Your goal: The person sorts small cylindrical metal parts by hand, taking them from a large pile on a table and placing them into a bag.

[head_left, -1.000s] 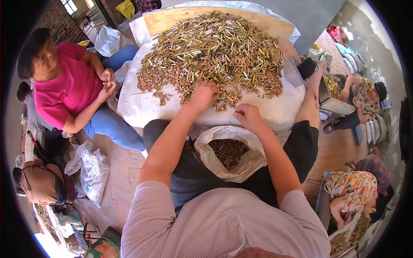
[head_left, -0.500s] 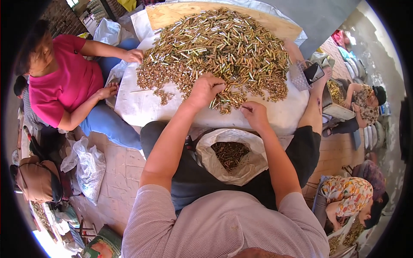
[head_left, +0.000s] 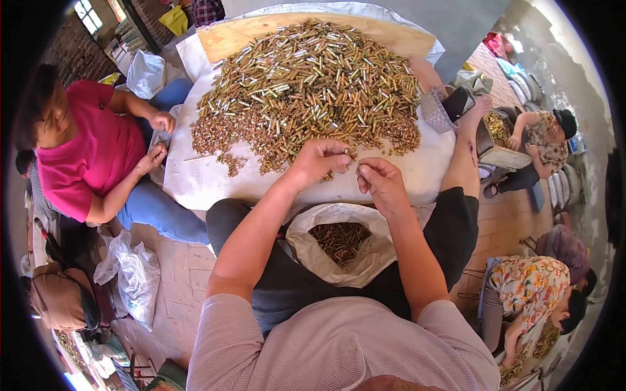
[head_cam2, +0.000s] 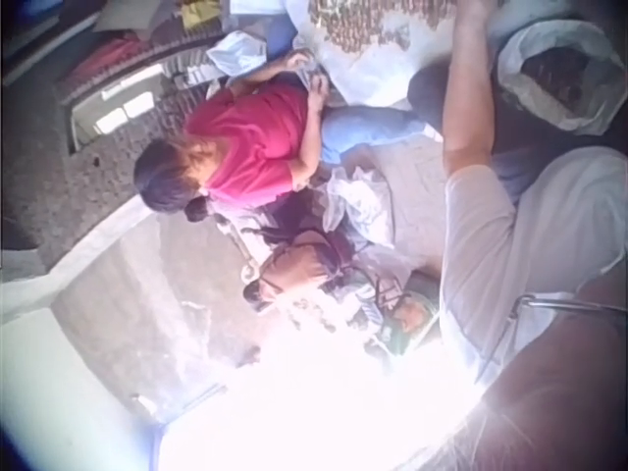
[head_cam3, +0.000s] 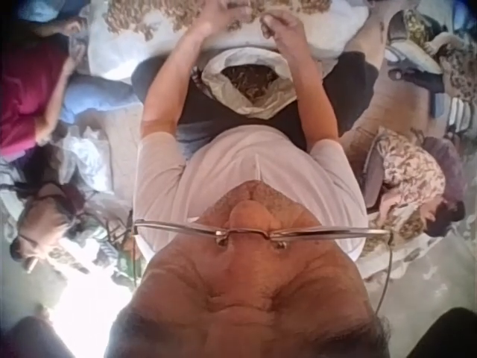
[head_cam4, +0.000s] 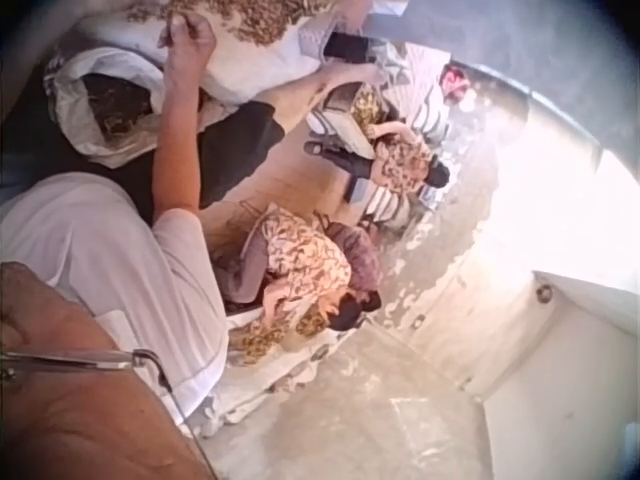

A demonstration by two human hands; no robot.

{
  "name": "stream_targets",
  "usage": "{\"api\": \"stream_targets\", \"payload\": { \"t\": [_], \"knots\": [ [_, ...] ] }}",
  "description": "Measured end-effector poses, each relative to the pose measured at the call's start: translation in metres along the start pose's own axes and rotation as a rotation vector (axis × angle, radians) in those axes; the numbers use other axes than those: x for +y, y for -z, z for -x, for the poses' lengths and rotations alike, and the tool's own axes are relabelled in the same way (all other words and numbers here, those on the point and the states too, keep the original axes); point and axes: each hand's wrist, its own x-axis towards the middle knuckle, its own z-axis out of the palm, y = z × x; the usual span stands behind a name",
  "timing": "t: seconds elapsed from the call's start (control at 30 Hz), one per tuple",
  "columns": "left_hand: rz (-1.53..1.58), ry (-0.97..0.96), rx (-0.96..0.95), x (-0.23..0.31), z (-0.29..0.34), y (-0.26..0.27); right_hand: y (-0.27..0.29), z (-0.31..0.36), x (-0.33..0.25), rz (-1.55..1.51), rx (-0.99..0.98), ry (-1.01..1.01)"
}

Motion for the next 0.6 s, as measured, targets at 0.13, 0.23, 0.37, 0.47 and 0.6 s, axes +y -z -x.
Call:
{"api": "stream_targets", "payload": {
  "t": [0.13, 0.23, 0.37, 0.47, 0.6],
  "knots": [
    [0.342, -0.056, -0.025, -0.006, -0.007, -0.007, 0.002, 0.003, 0.0, -0.044, 0.007, 0.006],
    [0.402, -0.041, -0.01, -0.01, -0.012, -0.014, 0.001, 0.003, -0.001, -0.049, 0.021, 0.012],
    [0.445, 0.007, 0.031, -0.011, -0.014, -0.02, 0.005, 0.004, 0.001, -0.076, 0.041, 0.023],
    [0.451, 0.018, 0.055, -0.008, -0.013, -0.022, 0.007, 0.003, 0.002, -0.117, 0.04, 0.032],
    [0.451, 0.018, 0.054, -0.009, -0.014, -0.022, 0.012, 0.002, 0.003, -0.146, 0.023, 0.024]
  ]
}}
